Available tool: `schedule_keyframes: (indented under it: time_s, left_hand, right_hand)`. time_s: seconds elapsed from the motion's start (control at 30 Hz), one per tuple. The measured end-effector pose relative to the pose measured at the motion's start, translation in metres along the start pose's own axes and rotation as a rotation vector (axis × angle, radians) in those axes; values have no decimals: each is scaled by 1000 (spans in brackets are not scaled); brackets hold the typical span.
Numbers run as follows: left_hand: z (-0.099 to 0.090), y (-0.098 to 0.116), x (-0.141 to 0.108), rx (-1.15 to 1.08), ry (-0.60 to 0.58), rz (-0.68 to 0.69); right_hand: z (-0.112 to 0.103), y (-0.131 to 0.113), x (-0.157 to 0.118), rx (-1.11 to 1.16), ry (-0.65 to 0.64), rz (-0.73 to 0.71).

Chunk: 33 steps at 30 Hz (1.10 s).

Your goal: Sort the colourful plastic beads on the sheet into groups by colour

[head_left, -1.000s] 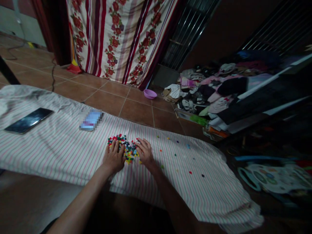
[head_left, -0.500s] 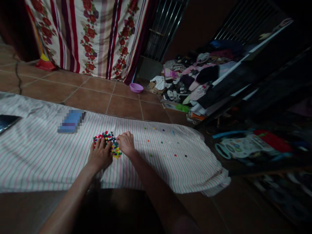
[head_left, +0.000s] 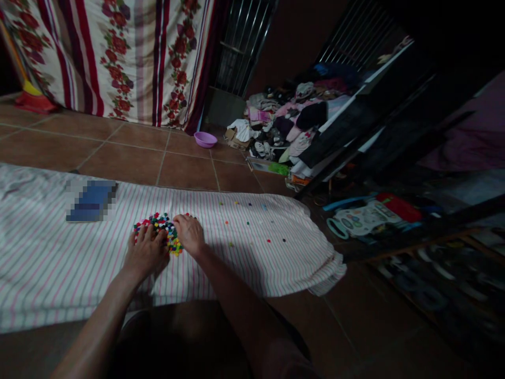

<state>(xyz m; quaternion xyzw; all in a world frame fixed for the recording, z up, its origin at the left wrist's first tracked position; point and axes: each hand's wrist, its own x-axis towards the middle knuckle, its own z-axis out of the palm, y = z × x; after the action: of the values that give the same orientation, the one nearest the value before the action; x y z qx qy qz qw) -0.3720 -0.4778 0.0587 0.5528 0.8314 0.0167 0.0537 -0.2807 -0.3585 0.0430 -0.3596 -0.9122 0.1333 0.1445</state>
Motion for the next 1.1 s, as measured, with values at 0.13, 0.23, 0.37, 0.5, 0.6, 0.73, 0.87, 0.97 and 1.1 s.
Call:
schedule_keyframes:
  time_s: [0.13,0.23,0.37,0.5,0.6,0.73,0.87,0.97,1.1]
  left_hand:
    - [-4,2,-1,17,-1,5]
    - [-3,0,0,21,-17,8]
    - [-3,1,0,45,-20,2]
    - [-7,4,-1,100,-28,13]
    - [-8,7,-2,116,-30,21]
    - [-7,10,-1,101,4,29]
    - [-5,18,1,123,18,31]
    - [-5,25,4,130,27,36]
    - [-4,34,7,117,18,50]
  right_hand:
    - [0,1,-7,147,88,14]
    - [3,9,-18,248,131,-15]
    - [6,25,-40,316,179,-3]
    - [3,41,-62,292,227,43]
    - [-2,54,-75,266,273,109]
    - [-12,73,-91,304,354,142]
    - [-22,93,-110,349,440,135]
    - [-29,111,-126,352,488,186]
    - [-40,139,-146,352,550,266]
